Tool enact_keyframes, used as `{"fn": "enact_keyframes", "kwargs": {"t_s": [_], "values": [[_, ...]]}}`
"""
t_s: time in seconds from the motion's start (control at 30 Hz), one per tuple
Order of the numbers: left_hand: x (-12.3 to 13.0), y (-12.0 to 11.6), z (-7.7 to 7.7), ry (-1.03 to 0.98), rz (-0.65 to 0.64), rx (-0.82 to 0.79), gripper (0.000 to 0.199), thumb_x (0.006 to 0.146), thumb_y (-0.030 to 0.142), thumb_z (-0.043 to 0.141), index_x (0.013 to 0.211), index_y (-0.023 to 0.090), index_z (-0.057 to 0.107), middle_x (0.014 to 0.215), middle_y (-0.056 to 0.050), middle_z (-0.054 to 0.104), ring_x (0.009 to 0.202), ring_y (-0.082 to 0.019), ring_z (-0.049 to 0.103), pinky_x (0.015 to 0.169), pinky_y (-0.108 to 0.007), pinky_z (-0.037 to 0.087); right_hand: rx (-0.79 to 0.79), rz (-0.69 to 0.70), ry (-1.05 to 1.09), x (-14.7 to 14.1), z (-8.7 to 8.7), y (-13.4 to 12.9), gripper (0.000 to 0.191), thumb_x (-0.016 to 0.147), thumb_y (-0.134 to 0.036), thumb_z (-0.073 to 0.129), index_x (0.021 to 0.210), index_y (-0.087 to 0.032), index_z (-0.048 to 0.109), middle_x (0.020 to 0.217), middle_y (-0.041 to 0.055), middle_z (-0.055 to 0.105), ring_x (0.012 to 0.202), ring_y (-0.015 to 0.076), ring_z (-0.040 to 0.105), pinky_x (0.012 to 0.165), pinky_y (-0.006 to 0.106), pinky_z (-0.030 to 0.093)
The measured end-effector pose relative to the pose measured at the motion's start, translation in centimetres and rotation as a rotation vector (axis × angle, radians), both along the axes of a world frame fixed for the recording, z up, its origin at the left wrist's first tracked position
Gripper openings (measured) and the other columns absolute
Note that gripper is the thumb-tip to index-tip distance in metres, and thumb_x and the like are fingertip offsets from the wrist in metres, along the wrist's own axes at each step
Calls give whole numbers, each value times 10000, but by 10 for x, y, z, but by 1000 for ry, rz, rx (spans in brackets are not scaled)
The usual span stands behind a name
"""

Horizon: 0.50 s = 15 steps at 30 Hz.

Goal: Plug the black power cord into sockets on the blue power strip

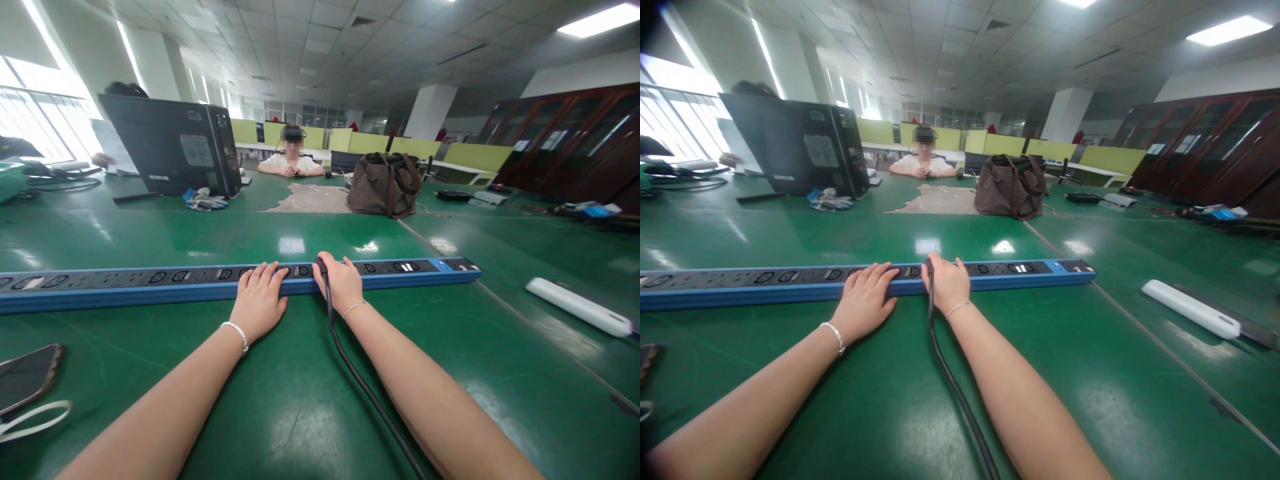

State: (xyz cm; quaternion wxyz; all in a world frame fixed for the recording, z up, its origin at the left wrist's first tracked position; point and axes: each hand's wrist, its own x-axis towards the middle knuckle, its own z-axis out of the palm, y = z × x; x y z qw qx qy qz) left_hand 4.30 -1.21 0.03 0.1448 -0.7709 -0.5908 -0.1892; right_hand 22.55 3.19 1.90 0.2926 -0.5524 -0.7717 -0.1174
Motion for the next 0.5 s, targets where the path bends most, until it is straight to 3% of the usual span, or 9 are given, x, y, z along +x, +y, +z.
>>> {"fn": "enact_keyframes", "kwargs": {"t_s": [0.1, 0.23, 0.5], "values": [[0, 0, 0, -3, 0, 8, 508, 797, 301, 487, 1296, 208, 450, 1399, -89, 452, 1301, -287, 362, 1066, -476, 250, -1, 15, 14, 3, -2, 3, 328, 921, -382, 377, 1115, -199, 568, 842, 51, 719, 768, 172, 663, 939, 304, 368], [0, 0, 0, -14, -3, 14, 511, 789, 296, 497, 1292, 221, 453, 1394, -86, 458, 1300, -280, 363, 1069, -467, 248, 9, 17, -11, 4, -3, 3, 308, 927, -372, 368, 1080, -208, 579, 869, 57, 717, 795, 179, 658, 929, 327, 369], [0, 0, 0, -14, -7, 6, 515, 790, 303, 493, 1294, 202, 453, 1397, -97, 454, 1296, -291, 362, 1066, -480, 246, 33, 53, 26, 5, -9, 1, 305, 911, -335, 388, 1072, -185, 598, 1086, 89, 674, 1087, 210, 578, 922, 322, 386]]}}
